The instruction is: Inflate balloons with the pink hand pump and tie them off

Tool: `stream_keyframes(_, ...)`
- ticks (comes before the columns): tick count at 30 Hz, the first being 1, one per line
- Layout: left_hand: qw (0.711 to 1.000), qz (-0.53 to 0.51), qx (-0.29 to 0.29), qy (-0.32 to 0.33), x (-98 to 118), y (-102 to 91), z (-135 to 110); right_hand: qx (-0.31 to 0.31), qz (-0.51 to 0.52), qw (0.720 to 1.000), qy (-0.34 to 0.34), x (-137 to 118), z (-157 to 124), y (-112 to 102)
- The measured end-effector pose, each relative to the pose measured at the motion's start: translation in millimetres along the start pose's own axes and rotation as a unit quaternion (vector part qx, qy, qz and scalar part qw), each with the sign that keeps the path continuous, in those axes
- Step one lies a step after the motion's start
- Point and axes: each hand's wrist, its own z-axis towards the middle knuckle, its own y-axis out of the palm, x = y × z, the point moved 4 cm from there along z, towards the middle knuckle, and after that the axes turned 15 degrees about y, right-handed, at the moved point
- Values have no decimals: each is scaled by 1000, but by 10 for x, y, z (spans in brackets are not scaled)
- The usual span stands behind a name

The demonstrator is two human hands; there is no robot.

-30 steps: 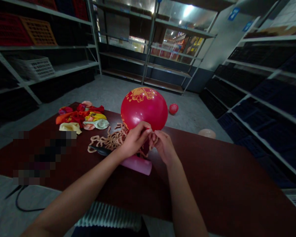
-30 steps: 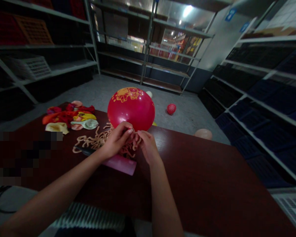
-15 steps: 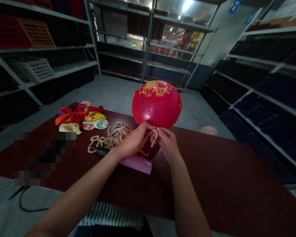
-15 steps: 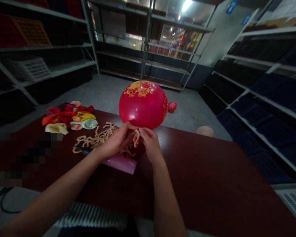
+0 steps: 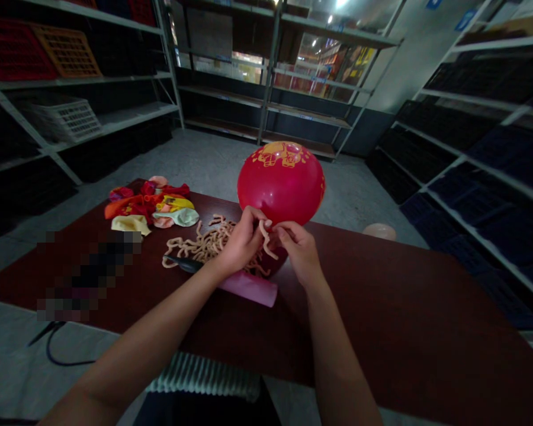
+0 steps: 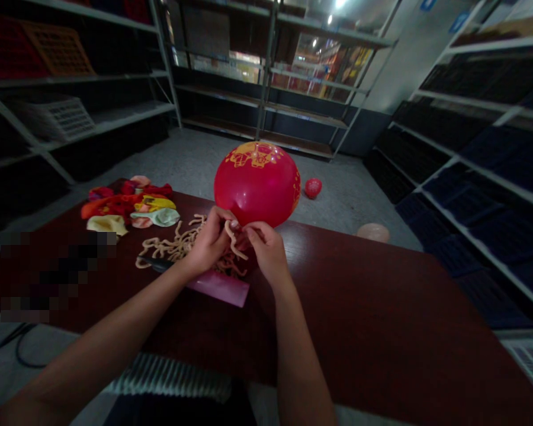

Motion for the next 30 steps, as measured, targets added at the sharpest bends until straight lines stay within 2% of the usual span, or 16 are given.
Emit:
stream_keyframes(3,995,-83,5,-61,-31,3,-3,-16,-10,1000,-5,9,0,-6)
stream_keyframes(9,964,-229,42,-131,-99,1,31,-14,-123,992,-6,41,-7,-39)
stream_keyframes(11,946,-279,50,-158,-110,13,41,-27,-81,996,3,20,-15,-31)
stream_keyframes(13,932,-310,51,-181,-108,26,38,-47,7,999,16,-2,-27,-5)
stream_keyframes(16,924,-330,37,-189,-74,49,23,-54,119,991,34,-3,-37,42)
stream_keyframes(18,923,-336,19,-187,-45,72,11,-44,148,987,41,21,-34,66)
stream_keyframes(20,927,-326,11,-187,-31,82,8,-35,142,988,45,43,-30,84)
stream_keyframes(25,943,-265,60,-193,-45,27,45,-50,78,995,37,25,-50,108)
stream_keyframes(30,927,-269,17,-260,-55,40,23,-95,52,994,30,8,-65,156)
